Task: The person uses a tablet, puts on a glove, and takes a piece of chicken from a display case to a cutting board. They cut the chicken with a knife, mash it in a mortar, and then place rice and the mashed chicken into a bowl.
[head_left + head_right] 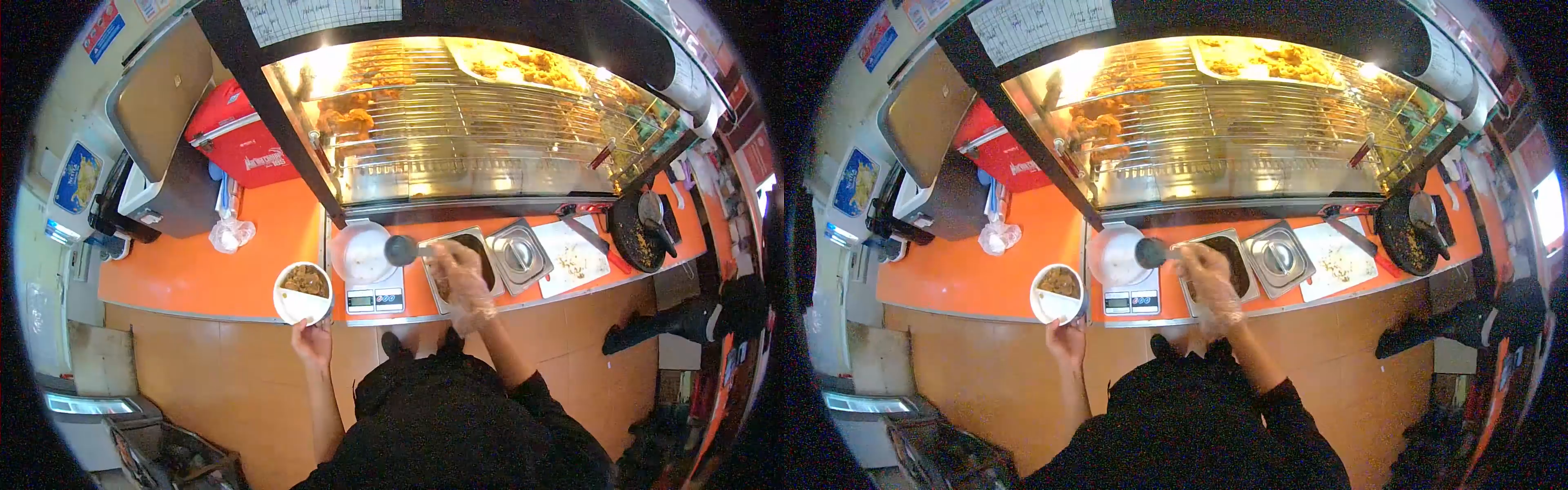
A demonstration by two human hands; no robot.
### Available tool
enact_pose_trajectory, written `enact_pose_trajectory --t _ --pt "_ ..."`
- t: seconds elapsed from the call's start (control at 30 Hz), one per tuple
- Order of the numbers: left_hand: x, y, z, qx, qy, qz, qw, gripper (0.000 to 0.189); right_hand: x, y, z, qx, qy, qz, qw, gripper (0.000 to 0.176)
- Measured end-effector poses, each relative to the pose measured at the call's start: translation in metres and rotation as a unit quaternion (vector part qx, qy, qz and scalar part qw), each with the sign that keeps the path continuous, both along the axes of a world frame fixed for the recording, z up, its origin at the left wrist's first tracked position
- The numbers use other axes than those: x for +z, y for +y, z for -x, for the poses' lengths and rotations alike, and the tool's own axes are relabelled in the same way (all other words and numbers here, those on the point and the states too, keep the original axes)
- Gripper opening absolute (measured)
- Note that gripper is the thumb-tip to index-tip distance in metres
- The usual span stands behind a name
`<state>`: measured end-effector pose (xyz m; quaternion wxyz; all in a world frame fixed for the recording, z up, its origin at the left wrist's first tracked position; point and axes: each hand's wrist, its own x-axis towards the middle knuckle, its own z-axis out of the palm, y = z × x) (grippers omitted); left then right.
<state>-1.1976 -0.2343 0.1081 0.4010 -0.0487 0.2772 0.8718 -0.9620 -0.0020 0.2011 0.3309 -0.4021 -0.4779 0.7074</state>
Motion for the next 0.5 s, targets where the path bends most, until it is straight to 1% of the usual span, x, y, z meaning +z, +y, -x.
enact_pose_trajectory --t 0.03,0.07,0.1,0.13,0.17,0.2,0.23,0.27,0.3,0.33,0.37,0.4,0.43,0.47,0.5 --pt "0.001 0.000 -0.002 0.018 0.011 0.009 1.000 0.058 -0.024 -0.003 0.021 0.009 0.061 -0.037 0.997 0.029" --pt "0.002 0.000 0.000 0.014 0.012 0.004 1.000 0.058 -0.024 -0.004 0.033 0.072 0.044 -0.071 0.994 0.028" --pt "0.001 -0.002 0.001 0.011 0.005 0.012 1.000 0.058 -0.035 -0.005 0.053 0.083 0.014 -0.021 0.996 0.032" --pt "-0.003 -0.003 0.002 0.003 -0.004 0.019 1.000 0.059 -0.064 -0.005 0.066 0.123 0.074 -0.039 0.989 0.036" --pt "-0.021 -0.007 0.010 -0.001 0.001 0.003 1.000 0.060 -0.088 -0.009 0.076 0.116 0.070 0.003 0.991 0.041" --pt "-0.011 -0.003 0.006 -0.007 0.013 0.003 1.000 0.060 -0.102 -0.014 0.075 0.122 0.103 0.002 0.987 0.044" --pt "0.001 0.001 0.002 -0.016 0.022 0.005 1.000 0.060 -0.096 -0.023 0.071 0.124 0.050 0.023 0.991 0.047" --pt "-0.007 0.001 0.005 -0.021 0.014 -0.003 1.000 0.061 -0.147 -0.027 0.078 0.111 -0.025 -0.199 0.973 0.045" --pt "-0.015 0.001 0.010 -0.021 0.007 -0.011 1.000 0.061 -0.099 -0.029 0.063 0.114 -0.184 -0.209 0.954 0.043" --pt "-0.018 0.004 0.009 -0.042 0.003 -0.016 0.999 0.061 -0.035 -0.035 0.050 0.120 -0.338 -0.210 0.910 0.040" --pt "-0.013 0.008 0.009 -0.031 0.012 -0.005 0.999 0.065 -0.020 -0.032 0.036 0.101 -0.346 -0.209 0.909 0.040" --pt "-0.006 0.014 0.008 -0.020 0.022 0.004 1.000 0.068 -0.010 -0.027 0.020 0.061 -0.324 -0.243 0.912 0.039" --pt "0.008 0.022 0.002 -0.054 0.046 -0.007 0.997 0.078 -0.004 -0.020 0.002 0.017 -0.304 -0.280 0.911 0.039" --pt "0.009 0.030 0.002 -0.123 0.067 -0.056 0.989 0.085 -0.016 0.006 -0.021 0.002 -0.321 -0.267 0.909 0.044" --pt "0.009 0.056 -0.004 -0.151 0.064 -0.070 0.984 0.085 -0.011 0.015 -0.039 -0.027 -0.332 -0.267 0.904 0.044"
